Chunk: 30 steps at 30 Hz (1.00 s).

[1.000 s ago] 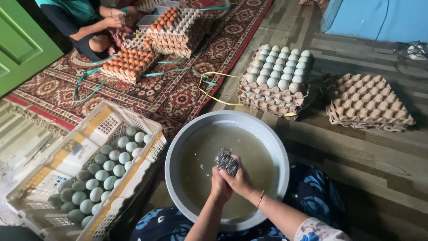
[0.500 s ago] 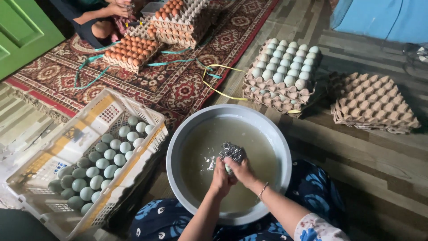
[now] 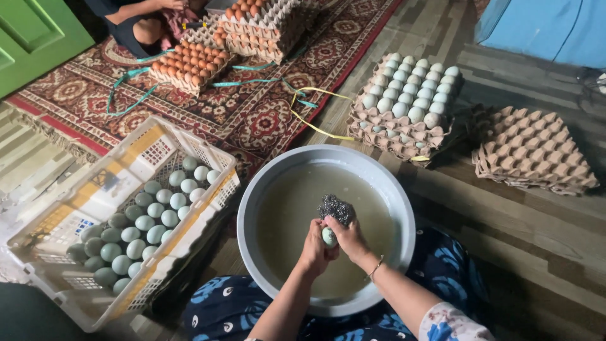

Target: Washing duck eggs in a basin of water using a steel wool scrubber.

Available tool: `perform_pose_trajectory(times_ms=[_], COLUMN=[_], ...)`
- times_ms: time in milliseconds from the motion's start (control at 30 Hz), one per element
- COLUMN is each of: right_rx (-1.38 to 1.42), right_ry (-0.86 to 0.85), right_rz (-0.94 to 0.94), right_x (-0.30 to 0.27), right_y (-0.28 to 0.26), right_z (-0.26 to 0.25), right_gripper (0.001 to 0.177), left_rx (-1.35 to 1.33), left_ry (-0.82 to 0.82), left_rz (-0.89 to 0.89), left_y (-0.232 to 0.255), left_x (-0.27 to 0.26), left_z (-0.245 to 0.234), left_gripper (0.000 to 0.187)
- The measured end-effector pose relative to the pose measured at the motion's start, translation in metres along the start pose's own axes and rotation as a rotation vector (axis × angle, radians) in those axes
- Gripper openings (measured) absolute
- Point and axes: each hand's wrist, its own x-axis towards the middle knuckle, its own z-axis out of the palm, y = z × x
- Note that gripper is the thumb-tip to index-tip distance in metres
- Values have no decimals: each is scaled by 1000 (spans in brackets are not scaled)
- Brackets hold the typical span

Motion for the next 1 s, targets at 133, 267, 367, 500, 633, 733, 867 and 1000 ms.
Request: perform_pose_trajectory(times_ms=[133,267,367,500,633,733,867,1000], right_rx=[-88,23,29,-157,44,91,-36,86], right_ry=[-70,-73,-29,-109,-105,-12,-77,-82], right_rz=[-181,-42,77,-251,-186,169,-123,-230], right_x=[-23,-5,0,-27,-7,-7,-21,-5], right_y=[-31,-14,-11,-12,-3,-27,-19,2], right_z=[-5,4,-5,-2,1,-3,-6,0], right_gripper=[57,55,58,73,58,58,59,46], left_rx=[114,281,94,157,473,327,138,518], left_ry=[42,-142,-44,-3,-209,-246,-20,-169], left_rz=[-28,130,26,16,202,236,115,235], left_y=[-16,-9,11,17,10,3,8,-8], left_x=[24,9,-6,-19,-17,-7,-4,-7], left_z=[-30,-23,3,1,-14,-8,-14,-22], left_gripper=[48,54,28,48,93,32,39,67])
